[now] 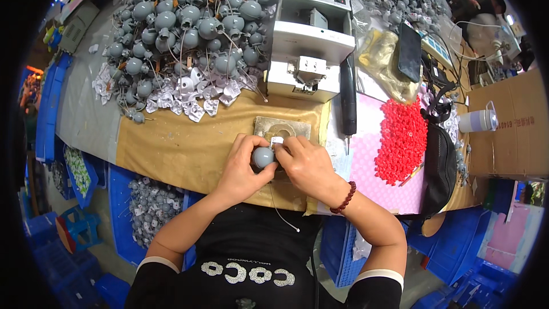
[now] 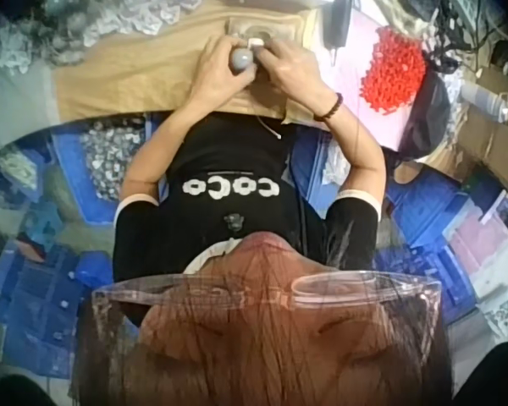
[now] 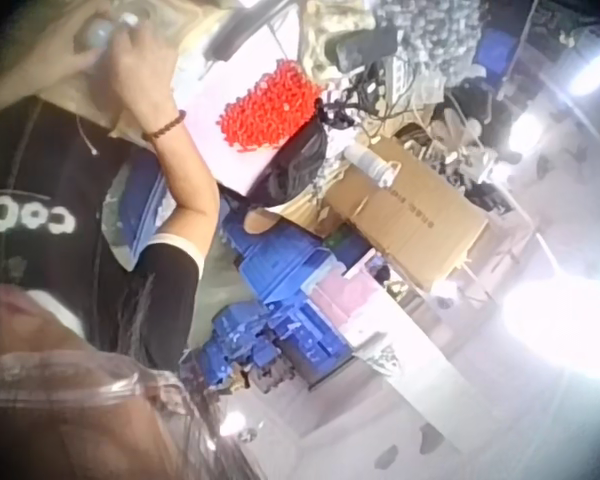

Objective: Assembling small spherical components using a pneumatic screwdriver and an assembly jig at a factory workstation.

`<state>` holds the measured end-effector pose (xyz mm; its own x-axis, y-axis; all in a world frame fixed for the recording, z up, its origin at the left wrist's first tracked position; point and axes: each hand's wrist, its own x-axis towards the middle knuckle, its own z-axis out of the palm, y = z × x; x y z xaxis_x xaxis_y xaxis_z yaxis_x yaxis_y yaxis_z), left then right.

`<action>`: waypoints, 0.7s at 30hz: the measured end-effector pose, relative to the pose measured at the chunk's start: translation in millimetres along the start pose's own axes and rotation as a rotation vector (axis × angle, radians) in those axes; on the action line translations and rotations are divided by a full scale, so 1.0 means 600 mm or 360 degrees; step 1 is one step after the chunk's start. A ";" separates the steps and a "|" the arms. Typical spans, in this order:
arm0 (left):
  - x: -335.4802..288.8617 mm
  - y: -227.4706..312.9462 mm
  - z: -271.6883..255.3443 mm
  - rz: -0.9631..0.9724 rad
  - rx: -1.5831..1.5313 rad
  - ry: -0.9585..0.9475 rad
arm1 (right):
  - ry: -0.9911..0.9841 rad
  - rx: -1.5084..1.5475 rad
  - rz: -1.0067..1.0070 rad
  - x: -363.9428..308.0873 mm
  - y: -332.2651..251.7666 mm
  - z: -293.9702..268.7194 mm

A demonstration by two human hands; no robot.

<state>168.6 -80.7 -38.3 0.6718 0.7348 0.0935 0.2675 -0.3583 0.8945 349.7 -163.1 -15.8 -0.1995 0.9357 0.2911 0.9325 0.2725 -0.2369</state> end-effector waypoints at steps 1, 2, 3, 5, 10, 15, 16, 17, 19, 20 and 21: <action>0.003 0.004 -0.003 -0.0003 -0.0006 -0.0016 | -0.0024 -0.0023 -0.0009 0.005 -0.003 -0.005; 0.006 0.005 -0.004 -0.0006 -0.0012 -0.0032 | -0.0048 -0.0045 -0.0018 0.008 -0.006 -0.009; 0.011 0.004 -0.006 0.0043 0.0035 -0.0051 | -0.0076 -0.0071 -0.0049 0.010 -0.007 -0.012; 0.022 0.000 -0.012 0.0142 0.0127 -0.0091 | -0.0131 -0.0122 -0.0112 0.011 -0.009 -0.018; 0.046 0.016 -0.034 0.0259 0.0353 -0.0282 | -0.0266 -0.0268 -0.0202 0.008 -0.011 -0.024; 0.044 0.020 -0.032 0.0305 0.0414 -0.0321 | -0.0309 -0.0190 -0.0249 0.012 0.005 -0.026; 0.042 0.022 -0.030 0.0303 0.0401 -0.0311 | -0.0331 -0.0182 -0.0227 0.014 0.003 -0.027; 0.040 0.023 -0.029 0.0301 0.0388 -0.0300 | -0.0353 -0.0173 -0.0205 0.015 0.000 -0.027; 0.032 0.015 -0.025 0.0300 0.0330 -0.0243 | -0.0301 -0.0401 -0.0289 0.010 -0.019 -0.018; 0.029 0.013 -0.024 0.0301 0.0302 -0.0215 | -0.0274 -0.0515 -0.0330 0.006 -0.025 -0.013; 0.026 0.014 -0.025 0.0274 0.0275 -0.0203 | -0.0247 -0.0348 -0.0308 0.009 -0.016 -0.012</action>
<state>170.9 -63.5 -22.5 0.7960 0.5803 0.1720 0.2487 -0.5726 0.7812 341.8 -162.4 -5.0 -0.4071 0.8988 0.1624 0.9120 0.4098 0.0186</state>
